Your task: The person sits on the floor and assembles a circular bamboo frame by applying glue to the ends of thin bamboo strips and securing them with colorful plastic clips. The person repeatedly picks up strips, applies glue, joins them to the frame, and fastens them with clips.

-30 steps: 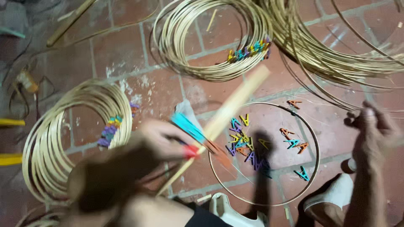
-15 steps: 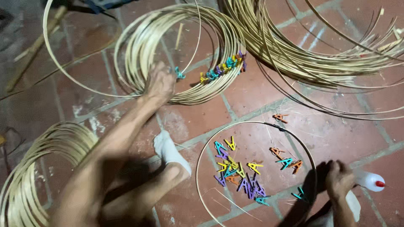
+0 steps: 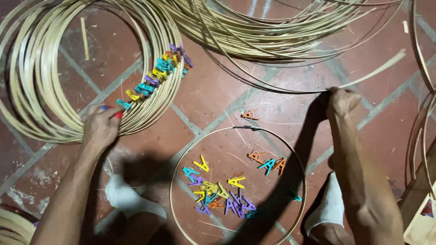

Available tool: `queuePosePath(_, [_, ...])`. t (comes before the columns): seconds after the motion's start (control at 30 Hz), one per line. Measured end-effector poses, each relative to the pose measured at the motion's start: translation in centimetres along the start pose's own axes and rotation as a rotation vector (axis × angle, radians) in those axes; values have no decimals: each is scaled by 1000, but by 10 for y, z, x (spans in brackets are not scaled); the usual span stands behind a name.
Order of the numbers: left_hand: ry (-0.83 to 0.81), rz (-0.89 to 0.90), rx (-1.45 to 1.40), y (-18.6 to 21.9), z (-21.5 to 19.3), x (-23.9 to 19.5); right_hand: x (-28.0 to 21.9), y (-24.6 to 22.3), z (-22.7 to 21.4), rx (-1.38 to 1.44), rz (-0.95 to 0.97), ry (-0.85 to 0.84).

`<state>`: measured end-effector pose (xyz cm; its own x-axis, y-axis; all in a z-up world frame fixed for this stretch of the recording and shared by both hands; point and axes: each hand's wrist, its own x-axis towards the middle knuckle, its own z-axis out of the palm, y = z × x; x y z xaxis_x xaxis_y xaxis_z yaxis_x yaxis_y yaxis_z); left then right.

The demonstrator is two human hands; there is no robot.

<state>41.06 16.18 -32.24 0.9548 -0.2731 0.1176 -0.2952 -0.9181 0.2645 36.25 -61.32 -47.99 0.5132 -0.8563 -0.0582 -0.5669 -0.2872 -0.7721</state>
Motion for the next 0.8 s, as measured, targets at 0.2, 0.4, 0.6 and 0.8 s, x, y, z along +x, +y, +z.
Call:
queuePosePath(0.2, [265, -338, -267, 54, -20, -26, -1, -15, -6, 925, 481, -8])
queuePosePath(0.4, [136, -466, -999, 136, 48, -55, -39, -72, -56, 913, 486, -42])
queuePosePath(0.6, [-72, -833, -1643, 245, 67, -62, -69, -103, -111, 803, 46, 201])
queuePosePath(0.8, [-76, -1159, -2066, 244, 48, -37, -146, -117, -238, 568, 24, -464])
